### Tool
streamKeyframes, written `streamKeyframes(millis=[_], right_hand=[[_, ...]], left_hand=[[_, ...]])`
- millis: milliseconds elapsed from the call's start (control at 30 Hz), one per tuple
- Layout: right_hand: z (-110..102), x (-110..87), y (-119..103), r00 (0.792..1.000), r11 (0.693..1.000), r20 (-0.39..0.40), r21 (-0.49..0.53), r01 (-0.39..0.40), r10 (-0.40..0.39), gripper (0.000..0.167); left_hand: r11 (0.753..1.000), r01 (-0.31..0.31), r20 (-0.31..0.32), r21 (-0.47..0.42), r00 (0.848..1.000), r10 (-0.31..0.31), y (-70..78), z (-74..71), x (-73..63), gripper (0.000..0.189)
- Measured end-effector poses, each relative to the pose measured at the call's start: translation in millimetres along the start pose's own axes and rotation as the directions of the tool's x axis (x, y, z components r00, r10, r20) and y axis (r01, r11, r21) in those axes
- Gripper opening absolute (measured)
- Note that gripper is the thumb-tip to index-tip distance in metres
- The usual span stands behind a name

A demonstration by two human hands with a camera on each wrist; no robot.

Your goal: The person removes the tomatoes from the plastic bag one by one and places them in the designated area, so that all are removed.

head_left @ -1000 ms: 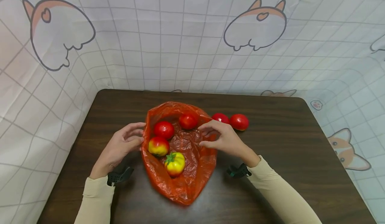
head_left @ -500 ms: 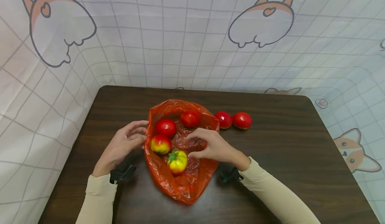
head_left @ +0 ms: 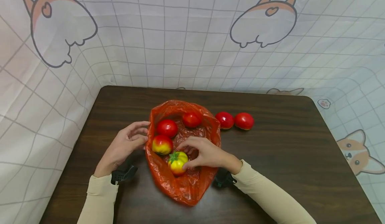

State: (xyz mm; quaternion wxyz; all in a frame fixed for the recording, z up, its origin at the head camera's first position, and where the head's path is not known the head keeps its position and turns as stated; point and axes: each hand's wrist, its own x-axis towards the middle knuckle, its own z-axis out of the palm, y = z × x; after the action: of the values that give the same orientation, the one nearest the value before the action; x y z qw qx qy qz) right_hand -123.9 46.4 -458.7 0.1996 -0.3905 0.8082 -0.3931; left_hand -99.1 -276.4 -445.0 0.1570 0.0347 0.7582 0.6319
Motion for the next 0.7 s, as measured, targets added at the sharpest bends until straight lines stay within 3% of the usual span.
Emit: streamKeyframes(millis=[333,700], right_hand=[[7.2,1.1,3.3,0.999,1.000,0.040,-0.027,0.013,-0.012,0.056],[8.3,-2.7,5.4,0.999,0.998,0.024,-0.054,0.044,-0.043,0.054]], left_hand=[[1.000,-0.006,-0.001,0.008,1.000,0.006,-1.5,0.6,0.4,0.054],[1.000,-0.018,0.001,0.025,1.000,0.018,-0.7,1.4,0.3,0.053]])
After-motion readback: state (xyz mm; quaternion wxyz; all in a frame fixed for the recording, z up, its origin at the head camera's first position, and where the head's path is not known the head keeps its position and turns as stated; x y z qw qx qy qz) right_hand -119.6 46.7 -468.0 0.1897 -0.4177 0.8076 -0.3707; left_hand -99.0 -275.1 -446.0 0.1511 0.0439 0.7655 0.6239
